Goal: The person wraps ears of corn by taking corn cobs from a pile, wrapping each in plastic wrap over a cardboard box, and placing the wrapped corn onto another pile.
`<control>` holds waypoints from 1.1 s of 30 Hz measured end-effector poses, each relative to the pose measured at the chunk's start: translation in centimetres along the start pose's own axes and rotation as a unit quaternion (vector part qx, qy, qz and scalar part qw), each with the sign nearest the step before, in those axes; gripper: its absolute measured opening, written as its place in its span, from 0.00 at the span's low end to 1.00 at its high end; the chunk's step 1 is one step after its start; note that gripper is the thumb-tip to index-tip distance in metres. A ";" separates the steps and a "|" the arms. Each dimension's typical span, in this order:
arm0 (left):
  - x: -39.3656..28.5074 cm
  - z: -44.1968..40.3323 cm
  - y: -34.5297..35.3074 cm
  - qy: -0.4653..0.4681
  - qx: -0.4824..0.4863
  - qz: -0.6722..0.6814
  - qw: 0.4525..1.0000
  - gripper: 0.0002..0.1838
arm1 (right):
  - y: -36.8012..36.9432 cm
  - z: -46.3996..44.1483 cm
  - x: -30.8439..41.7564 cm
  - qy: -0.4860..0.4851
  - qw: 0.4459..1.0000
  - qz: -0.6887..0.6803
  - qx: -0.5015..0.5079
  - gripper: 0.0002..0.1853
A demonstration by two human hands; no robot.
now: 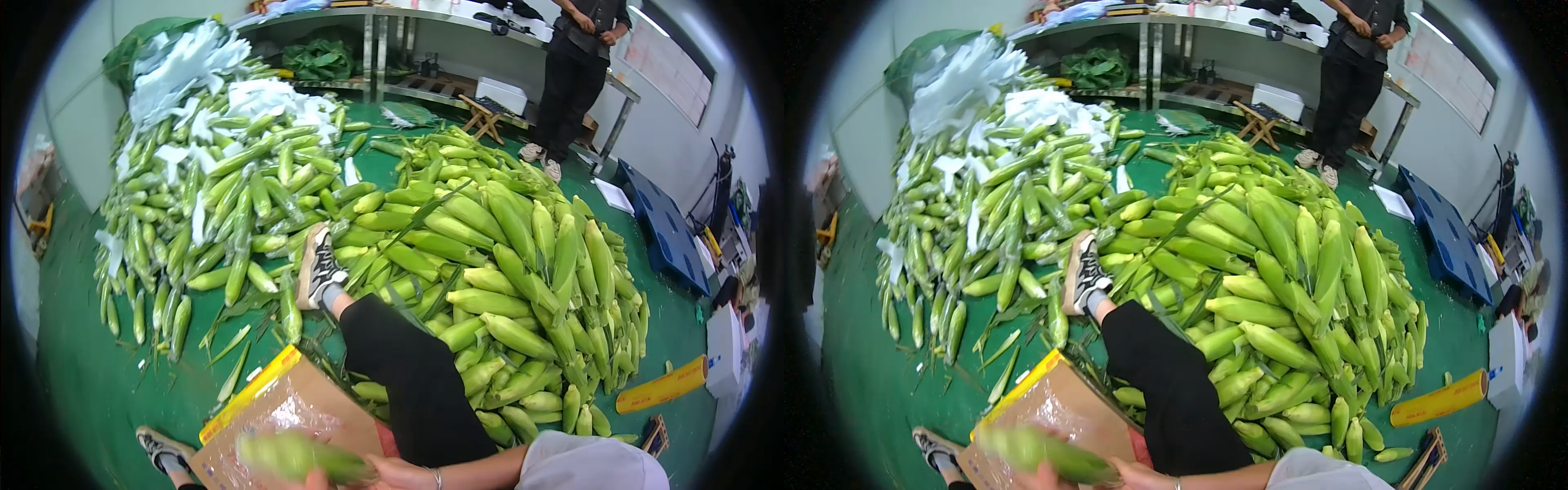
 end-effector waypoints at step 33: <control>10.0 2.4 -25.6 -0.136 -0.283 0.347 0.884 0.10 | 18.0 -11.8 4.9 -0.361 0.422 0.776 0.301 0.35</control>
Point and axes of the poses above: each hand's wrist, its own z-axis away from the middle knuckle, its own y-axis out of the palm, x = y × z, the point moved 7 cm from there along -z, towards the middle knuckle, and after that the axes turned 11 degrees about -z, right-handed, at the moved point
